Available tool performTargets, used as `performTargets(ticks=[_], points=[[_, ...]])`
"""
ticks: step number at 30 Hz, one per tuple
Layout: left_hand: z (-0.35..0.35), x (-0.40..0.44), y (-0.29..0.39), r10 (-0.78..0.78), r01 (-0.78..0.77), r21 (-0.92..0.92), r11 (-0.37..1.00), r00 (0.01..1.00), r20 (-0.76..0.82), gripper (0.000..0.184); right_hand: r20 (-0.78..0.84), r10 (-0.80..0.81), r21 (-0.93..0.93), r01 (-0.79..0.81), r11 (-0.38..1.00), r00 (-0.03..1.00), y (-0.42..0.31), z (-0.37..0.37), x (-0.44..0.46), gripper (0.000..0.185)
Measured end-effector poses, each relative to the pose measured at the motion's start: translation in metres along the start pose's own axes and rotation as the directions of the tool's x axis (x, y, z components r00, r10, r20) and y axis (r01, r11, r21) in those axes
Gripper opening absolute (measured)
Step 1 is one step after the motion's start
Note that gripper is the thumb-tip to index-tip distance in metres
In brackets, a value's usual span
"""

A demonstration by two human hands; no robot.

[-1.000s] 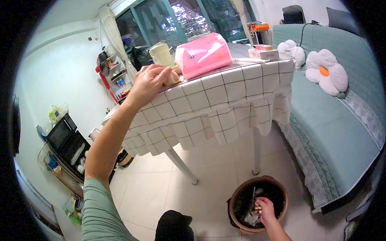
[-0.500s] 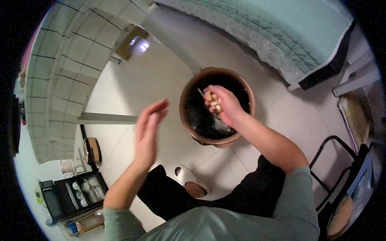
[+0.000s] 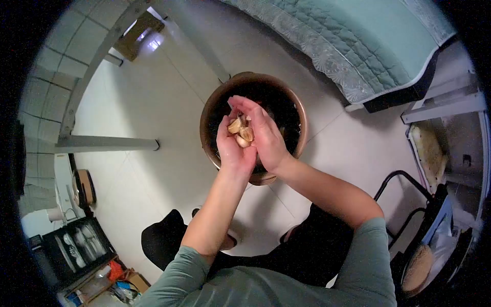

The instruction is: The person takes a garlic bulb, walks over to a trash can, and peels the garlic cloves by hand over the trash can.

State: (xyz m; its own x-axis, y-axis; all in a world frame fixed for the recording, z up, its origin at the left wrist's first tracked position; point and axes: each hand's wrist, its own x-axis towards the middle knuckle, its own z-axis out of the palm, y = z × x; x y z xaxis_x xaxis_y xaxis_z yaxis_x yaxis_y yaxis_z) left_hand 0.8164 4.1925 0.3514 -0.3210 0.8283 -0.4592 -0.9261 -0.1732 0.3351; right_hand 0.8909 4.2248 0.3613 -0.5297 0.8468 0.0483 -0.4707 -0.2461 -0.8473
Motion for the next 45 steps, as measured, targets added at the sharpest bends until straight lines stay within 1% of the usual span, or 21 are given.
performTargets(ticks=[1, 2, 3, 6, 8, 11, 13, 14, 16, 18, 19, 22, 25, 30, 32, 33, 35, 37, 39, 41, 45], points=[[-0.006, 0.000, 0.001, -0.020, 0.021, -0.033, 0.999, 1.000, 0.005, 0.038, 0.027, -0.030, 0.010, 0.030, 0.999, 0.999, -0.002, 0.002, 0.000, 0.060], [-0.011, 0.001, 0.000, -0.016, 0.016, -0.052, 0.999, 1.000, -0.001, 0.038, 0.147, 0.016, -0.027, -0.012, 1.000, 0.989, -0.005, -0.004, 0.001, 0.067], [-0.013, -0.001, -0.001, -0.044, 0.046, -0.084, 0.995, 0.999, 0.016, 0.038, 0.152, 0.033, -0.039, -0.027, 0.999, 0.988, -0.007, -0.003, -0.001, 0.067], [-0.021, 0.001, -0.001, -0.095, 0.097, -0.096, 0.991, 0.995, 0.022, 0.038, 0.141, 0.042, -0.142, -0.022, 0.990, 0.989, -0.011, -0.001, -0.003, 0.063], [-0.020, 0.001, 0.000, -0.104, 0.104, -0.004, 0.995, 0.992, -0.076, 0.038, 0.091, -0.011, -0.285, 0.037, 0.958, 0.996, -0.016, -0.004, 0.001, 0.046], [-0.032, 0.005, 0.002, -0.115, 0.122, 0.051, 0.991, 0.986, -0.123, 0.037, 0.008, 0.064, -0.384, -0.056, 0.921, 0.998, -0.014, -0.026, 0.008, 0.043], [-0.030, 0.004, 0.004, -0.113, 0.122, 0.056, 0.991, 0.984, -0.139, 0.037, 0.004, 0.003, -0.470, -0.001, 0.883, 1.000, -0.003, -0.044, 0.012, 0.044], [-0.031, 0.004, 0.006, -0.123, 0.133, 0.076, 0.988, 0.985, -0.118, 0.037, 0.088, -0.005, -0.775, 0.072, 0.628, 0.996, -0.003, -0.050, 0.013, 0.041], [-0.033, 0.004, 0.006, -0.135, 0.144, 0.096, 0.985, 0.986, -0.096, 0.036, 0.166, 0.020, -0.950, 0.155, 0.272, 0.986, -0.005, -0.046, 0.013, 0.038], [-0.035, 0.005, 0.005, -0.117, 0.137, 0.174, 0.975, 0.986, -0.121, 0.039, 0.313, -0.293, -0.949, 0.282, -0.144, 0.903, -0.004, -0.035, 0.011, 0.028], [-0.037, 0.004, 0.005, -0.116, 0.136, 0.173, 0.975, 0.986, -0.121, 0.039, 0.314, -0.293, -0.948, 0.282, -0.145, 0.903, -0.006, -0.034, 0.011, 0.028], [-0.034, 0.000, 0.007, -0.113, 0.121, 0.161, 0.980, 0.992, -0.056, 0.042, 0.377, -0.214, -0.901, 0.411, 0.142, 0.901, -0.018, -0.025, 0.008, 0.021], [-0.027, -0.003, 0.002, -0.034, 0.045, 0.198, 0.979, 0.998, -0.061, 0.045, 0.391, -0.080, -0.908, 0.398, 0.131, 0.917, -0.019, -0.015, 0.002, 0.022], [-0.017, -0.010, 0.001, -0.020, 0.029, 0.259, 0.965, 0.999, -0.039, 0.042, 0.338, -0.143, -0.919, 0.359, 0.164, 0.930, -0.012, -0.020, 0.003, 0.021], [-0.022, -0.009, 0.007, -0.054, 0.059, 0.242, 0.968, 0.998, -0.025, 0.039, 0.293, -0.159, -0.891, 0.329, 0.314, 0.943, -0.015, -0.023, 0.005, 0.018], [-0.023, -0.009, 0.010, -0.089, 0.090, 0.225, 0.970, 0.996, -0.014, 0.037, 0.296, -0.159, -0.890, 0.333, 0.311, 0.942, -0.015, -0.023, 0.005, 0.018], [-0.021, -0.007, 0.013, -0.113, 0.116, 0.199, 0.973, 0.993, -0.029, 0.030, 0.128, -0.096, -0.759, 0.160, 0.631, 0.987, -0.014, -0.024, 0.002, 0.015], [-0.027, -0.001, 0.012, -0.098, 0.126, 0.240, 0.962, 0.987, -0.125, 0.024, 0.124, -0.082, -0.731, 0.146, 0.666, 0.989, -0.013, -0.031, 0.004, 0.015], [-0.028, 0.000, 0.012, -0.096, 0.121, 0.304, 0.945, 0.991, -0.096, 0.024, 0.114, -0.066, -0.701, 0.127, 0.701, 0.991, -0.015, -0.032, 0.003, 0.015], [-0.025, -0.003, 0.016, -0.121, 0.113, 0.408, 0.906, 0.993, -0.008, 0.026, 0.052, -0.081, -0.661, 0.095, 0.744, 0.995, -0.022, -0.026, 0.003, 0.015], [-0.021, -0.003, 0.029, -0.238, 0.177, 0.344, 0.922, 0.960, 0.145, 0.028, 0.060, 0.060, -0.495, -0.023, 0.869, 0.996, -0.019, -0.036, 0.005, 0.017]])
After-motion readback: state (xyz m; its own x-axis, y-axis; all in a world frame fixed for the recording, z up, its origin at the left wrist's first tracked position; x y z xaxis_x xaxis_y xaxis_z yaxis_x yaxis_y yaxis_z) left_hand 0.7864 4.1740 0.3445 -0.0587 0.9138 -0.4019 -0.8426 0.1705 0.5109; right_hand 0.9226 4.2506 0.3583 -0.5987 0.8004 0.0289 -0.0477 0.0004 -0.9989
